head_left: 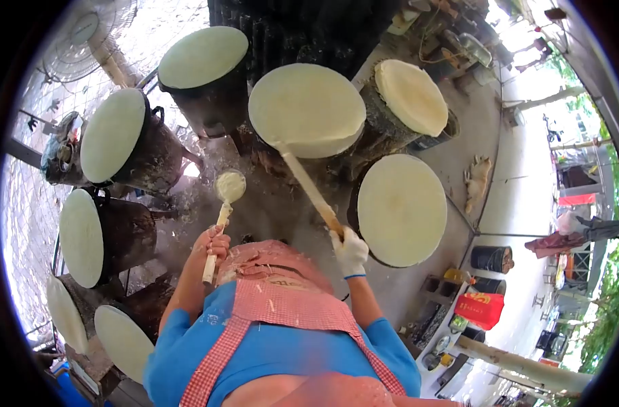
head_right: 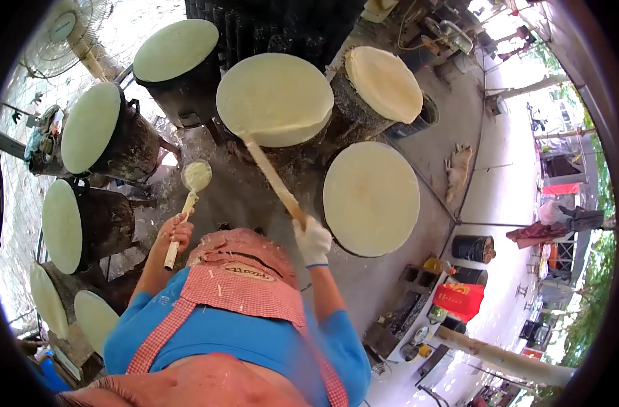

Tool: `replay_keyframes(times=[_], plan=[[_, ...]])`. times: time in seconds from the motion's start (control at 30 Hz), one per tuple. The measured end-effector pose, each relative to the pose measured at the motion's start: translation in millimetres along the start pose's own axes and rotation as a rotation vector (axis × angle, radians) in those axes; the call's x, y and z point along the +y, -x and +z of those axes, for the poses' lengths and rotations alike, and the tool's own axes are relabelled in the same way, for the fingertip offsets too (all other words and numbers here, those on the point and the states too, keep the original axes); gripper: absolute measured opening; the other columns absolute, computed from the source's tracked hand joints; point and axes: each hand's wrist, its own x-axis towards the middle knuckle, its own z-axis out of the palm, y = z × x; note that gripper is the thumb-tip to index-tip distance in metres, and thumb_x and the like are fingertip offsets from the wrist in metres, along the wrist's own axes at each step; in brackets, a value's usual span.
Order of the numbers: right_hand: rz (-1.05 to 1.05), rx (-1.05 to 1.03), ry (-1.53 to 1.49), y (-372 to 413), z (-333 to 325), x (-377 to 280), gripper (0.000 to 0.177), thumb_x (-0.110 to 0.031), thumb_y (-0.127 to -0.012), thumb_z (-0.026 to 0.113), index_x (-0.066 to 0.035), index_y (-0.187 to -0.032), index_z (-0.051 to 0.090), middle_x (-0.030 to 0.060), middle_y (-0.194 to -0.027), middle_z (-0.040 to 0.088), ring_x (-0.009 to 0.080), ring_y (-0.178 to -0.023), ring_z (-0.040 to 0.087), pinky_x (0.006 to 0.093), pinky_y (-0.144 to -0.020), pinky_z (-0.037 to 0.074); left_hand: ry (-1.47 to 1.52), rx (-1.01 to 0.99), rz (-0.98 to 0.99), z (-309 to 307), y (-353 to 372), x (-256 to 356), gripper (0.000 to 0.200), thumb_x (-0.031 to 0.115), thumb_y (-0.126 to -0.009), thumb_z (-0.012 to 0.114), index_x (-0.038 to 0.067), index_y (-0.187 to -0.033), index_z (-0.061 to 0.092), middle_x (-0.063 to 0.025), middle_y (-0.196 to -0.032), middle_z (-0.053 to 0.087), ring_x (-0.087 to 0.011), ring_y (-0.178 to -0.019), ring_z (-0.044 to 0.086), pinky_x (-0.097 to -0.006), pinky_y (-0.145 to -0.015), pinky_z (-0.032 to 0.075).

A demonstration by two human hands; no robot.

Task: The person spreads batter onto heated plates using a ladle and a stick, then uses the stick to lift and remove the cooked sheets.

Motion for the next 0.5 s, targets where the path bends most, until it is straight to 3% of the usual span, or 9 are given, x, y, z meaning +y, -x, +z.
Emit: replay_keyframes(times=[0.13,0.27,0.33,0.47,0.5], plan=[[-0.287,-0.047,0.089,-69.0,17.5,-25.8,0.049,-0.046,-0.069,0.071,-0.011,-0.101,0.059,0.0134,-0.075,0.065,0.0316,-0.062,0.062,0.0417,-0.058,0.049,0.021,-0.012,0.045,-0.5,9.4,-5.8,0.025,0.027,-0.094,0.042,0.009,-0.096,0.059,0.0019,-0.053,0.029,-0.0084,-0.040,0.032,-0.0237,-0.034,0.031],[-0.617,0.076,0.246,-159.7,39.1,-48.9,0.038,-0.035,-0.064,0.074,-0.012,-0.089,0.057,0.0077,-0.074,0.061,0.0270,-0.066,0.061,0.0398,-0.059,0.047,0.058,-0.041,0.085,-21.5,25.0,-10.2,0.027,0.029,-0.095,0.041,0.009,-0.096,0.058,0.0017,-0.052,0.030,-0.0087,-0.040,0.032,-0.0238,-0.034,0.030],[-0.668,0.023,0.296,-195.4,33.0,-67.6,0.040,-0.031,-0.066,0.071,-0.012,-0.098,0.057,0.0075,-0.091,0.061,0.0256,-0.078,0.063,0.0393,-0.068,0.047,0.058,-0.149,0.084,-50.7,33.6,-3.1,0.030,0.027,-0.097,0.038,0.006,-0.112,0.054,0.0011,-0.054,0.031,-0.0082,-0.041,0.032,-0.0241,-0.036,0.032],[-0.820,-0.229,0.365,-248.5,29.6,-91.9,0.028,-0.026,-0.074,0.062,-0.010,-0.096,0.059,0.0116,-0.097,0.063,0.0293,-0.083,0.063,0.0418,-0.071,0.050,0.270,-0.091,0.056,-31.5,55.2,-16.3,0.024,0.025,-0.096,0.039,0.003,-0.095,0.050,0.0000,-0.055,0.032,-0.0079,-0.043,0.032,-0.0245,-0.038,0.033],[-0.839,-0.318,0.421,-260.0,27.9,-96.4,0.025,-0.024,-0.075,0.060,-0.009,-0.094,0.059,0.0124,-0.097,0.063,0.0297,-0.083,0.064,0.0421,-0.072,0.050,0.272,-0.051,0.065,-27.7,59.6,-12.0,0.029,0.025,-0.096,0.041,0.004,-0.075,0.042,-0.0009,-0.054,0.032,-0.0091,-0.043,0.031,-0.0254,-0.041,0.033]])
